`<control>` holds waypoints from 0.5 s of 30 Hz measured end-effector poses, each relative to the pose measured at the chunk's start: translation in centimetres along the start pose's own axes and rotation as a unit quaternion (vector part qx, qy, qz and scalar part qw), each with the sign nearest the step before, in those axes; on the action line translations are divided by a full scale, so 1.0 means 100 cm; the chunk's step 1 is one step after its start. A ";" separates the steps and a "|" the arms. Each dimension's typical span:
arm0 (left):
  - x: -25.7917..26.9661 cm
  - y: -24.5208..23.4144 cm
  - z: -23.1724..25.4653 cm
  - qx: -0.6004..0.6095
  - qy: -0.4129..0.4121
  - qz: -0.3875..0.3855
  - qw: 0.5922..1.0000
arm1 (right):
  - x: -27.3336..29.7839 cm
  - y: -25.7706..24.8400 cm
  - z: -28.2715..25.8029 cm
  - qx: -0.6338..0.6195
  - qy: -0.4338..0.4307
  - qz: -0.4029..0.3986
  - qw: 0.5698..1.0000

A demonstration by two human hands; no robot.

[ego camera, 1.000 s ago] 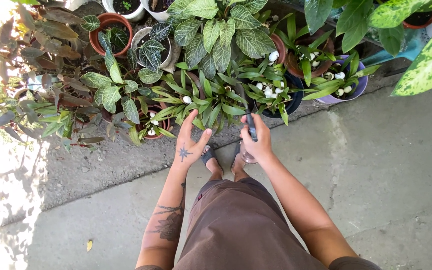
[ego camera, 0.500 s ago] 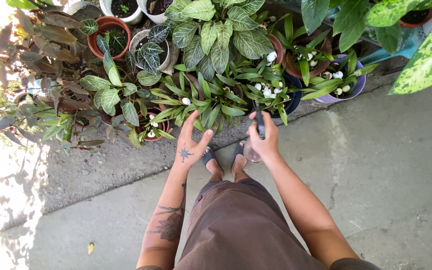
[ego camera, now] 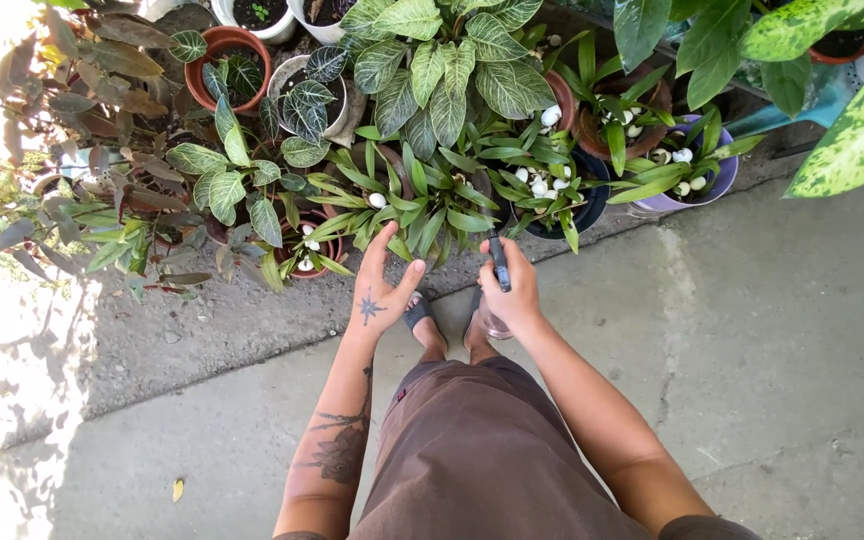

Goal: Misting various potted plants in a garden using a spray bottle.

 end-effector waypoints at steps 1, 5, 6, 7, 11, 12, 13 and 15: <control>0.000 0.001 0.000 0.000 0.001 -0.001 1.000 | -0.001 -0.003 -0.004 0.000 0.000 0.001 1.000; 0.000 0.006 0.004 0.006 0.007 -0.004 1.000 | -0.002 -0.017 -0.012 0.014 0.023 0.018 0.999; -0.001 0.007 0.006 0.009 0.011 -0.006 1.000 | -0.002 -0.021 -0.013 0.018 0.025 0.026 0.999; -0.002 0.010 0.007 0.010 0.014 -0.012 1.000 | -0.001 -0.024 -0.017 0.020 0.027 0.033 0.999; -0.002 0.022 0.014 0.016 0.021 -0.056 0.998 | 0.013 -0.037 0.002 0.010 0.089 0.052 0.995; -0.001 0.026 0.016 0.019 0.020 -0.075 0.997 | 0.018 -0.042 0.014 0.012 0.106 0.059 0.993; -0.001 0.031 0.015 0.020 0.023 -0.087 0.996 | 0.024 -0.047 0.021 0.013 0.112 0.069 0.991; 0.001 0.041 0.018 0.006 0.052 -0.101 0.993 | 0.036 -0.059 0.033 -0.001 0.124 0.098 0.987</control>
Point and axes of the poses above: each hand's wrist, its own x-axis away from the middle knuckle, its own y-axis out of the palm, z = x × y, the point moved 8 cm from there along -x, towards the middle knuckle, and after that the axes turned 4 degrees about -x, right-handed, at the moved point
